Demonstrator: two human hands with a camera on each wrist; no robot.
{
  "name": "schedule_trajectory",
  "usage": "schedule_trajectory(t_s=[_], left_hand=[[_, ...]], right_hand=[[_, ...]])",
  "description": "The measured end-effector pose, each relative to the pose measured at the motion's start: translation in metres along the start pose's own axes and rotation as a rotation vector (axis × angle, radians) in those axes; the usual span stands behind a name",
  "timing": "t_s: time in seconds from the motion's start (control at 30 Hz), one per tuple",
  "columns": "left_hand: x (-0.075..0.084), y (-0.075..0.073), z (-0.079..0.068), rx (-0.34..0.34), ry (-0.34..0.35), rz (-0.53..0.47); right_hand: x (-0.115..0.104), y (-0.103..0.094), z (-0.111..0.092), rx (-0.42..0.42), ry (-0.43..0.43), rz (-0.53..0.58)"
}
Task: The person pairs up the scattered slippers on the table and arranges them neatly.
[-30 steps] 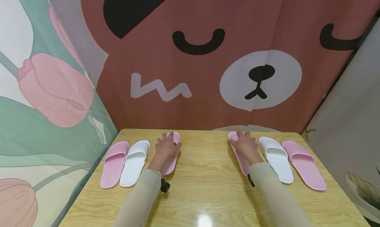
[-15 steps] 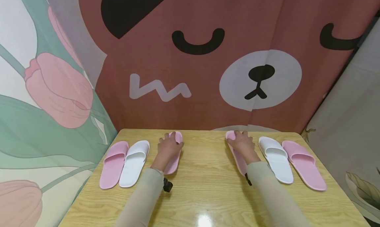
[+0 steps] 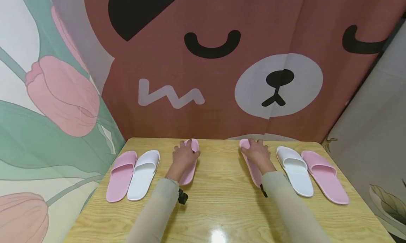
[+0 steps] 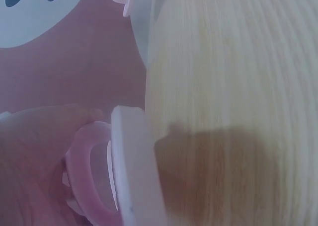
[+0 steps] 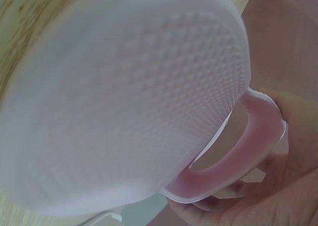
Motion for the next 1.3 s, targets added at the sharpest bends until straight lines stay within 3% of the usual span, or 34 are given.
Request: schedule_trajectory(t_s=[0.37,1.3], left_hand=[[0.010,0.006,0.004,-0.010,0.004,0.003],[0.032,0.025,0.006,0.051,0.024,-0.046]], right_hand=[[-0.004,0.004,0.003,0.007,-0.010,0.018],[-0.017,0.014,0.006,0.011,0.003,0.073]])
Point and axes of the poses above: each hand's wrist, its own z-axis towards the middle knuckle, its own y-axis out of the palm, x = y × z, the point moved 1 cm from there along z, towards the middle knuckle, and after that the axes turned 4 degrees about -y, right-handed, at the moved point
